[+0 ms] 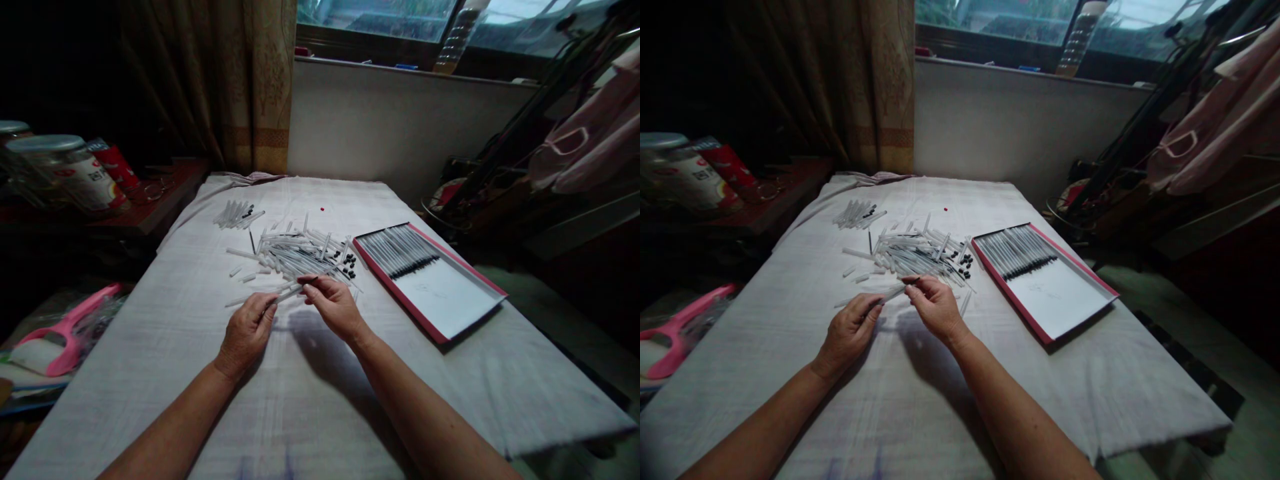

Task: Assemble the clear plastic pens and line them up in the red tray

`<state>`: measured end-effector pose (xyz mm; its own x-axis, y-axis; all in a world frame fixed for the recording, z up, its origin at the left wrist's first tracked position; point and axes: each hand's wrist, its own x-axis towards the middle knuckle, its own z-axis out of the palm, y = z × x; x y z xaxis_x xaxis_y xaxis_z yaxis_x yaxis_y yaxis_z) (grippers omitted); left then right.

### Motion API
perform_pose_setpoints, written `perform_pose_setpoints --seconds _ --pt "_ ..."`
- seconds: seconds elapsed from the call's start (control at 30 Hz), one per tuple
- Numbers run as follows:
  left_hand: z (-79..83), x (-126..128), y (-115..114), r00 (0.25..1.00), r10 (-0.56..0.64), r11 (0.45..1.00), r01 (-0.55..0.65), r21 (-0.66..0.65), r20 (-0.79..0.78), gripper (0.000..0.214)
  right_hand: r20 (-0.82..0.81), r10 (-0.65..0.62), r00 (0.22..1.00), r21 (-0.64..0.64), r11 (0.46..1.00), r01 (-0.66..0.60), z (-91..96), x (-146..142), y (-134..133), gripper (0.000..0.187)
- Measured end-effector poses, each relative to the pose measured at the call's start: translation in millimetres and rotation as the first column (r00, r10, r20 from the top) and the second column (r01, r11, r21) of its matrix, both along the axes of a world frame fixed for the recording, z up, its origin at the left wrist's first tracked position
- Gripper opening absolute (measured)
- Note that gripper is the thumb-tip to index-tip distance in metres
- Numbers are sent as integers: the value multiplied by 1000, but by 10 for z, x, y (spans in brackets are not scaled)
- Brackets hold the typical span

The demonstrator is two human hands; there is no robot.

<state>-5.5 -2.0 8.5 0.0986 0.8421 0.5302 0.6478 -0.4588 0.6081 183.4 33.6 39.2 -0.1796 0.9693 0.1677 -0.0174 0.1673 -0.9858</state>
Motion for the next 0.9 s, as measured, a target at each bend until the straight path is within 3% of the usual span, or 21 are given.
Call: perform_pose_setpoints --seconds 0.17,0.23,0.3,0.37,0.43,0.53,0.73,0.83,0.9 --pt "2 -22 31 964 69 977 -13 -211 258 25 101 216 971 -73 975 -210 26 72 40 34" --pt "-11 -30 36 926 93 958 17 -286 366 30 211 162 964 -39 987 -157 36 211 144 30" --pt "-18 -29 36 887 102 944 57 -326 451 35 382 -17 924 70 997 -10 32 405 295 22" --pt "-22 -20 32 859 98 938 88 -334 502 37 575 -234 784 209 969 135 16 613 457 21" --pt "-26 -8 29 846 87 937 110 -331 527 36 758 -322 568 271 947 175 -5 786 589 24" --pt "-32 3 25 846 84 933 118 -339 526 33 906 -287 311 268 958 103 -24 908 692 28" --pt "-25 -4 25 919 94 952 29 -305 382 29 979 -190 72 194 980 -55 27 841 735 26" --pt "-22 -6 21 949 64 966 18 -257 308 27 978 -197 66 200 979 -38 43 841 756 24" --pt "-19 -5 18 963 49 971 16 -237 266 26 946 -257 199 258 966 19 41 851 734 25"
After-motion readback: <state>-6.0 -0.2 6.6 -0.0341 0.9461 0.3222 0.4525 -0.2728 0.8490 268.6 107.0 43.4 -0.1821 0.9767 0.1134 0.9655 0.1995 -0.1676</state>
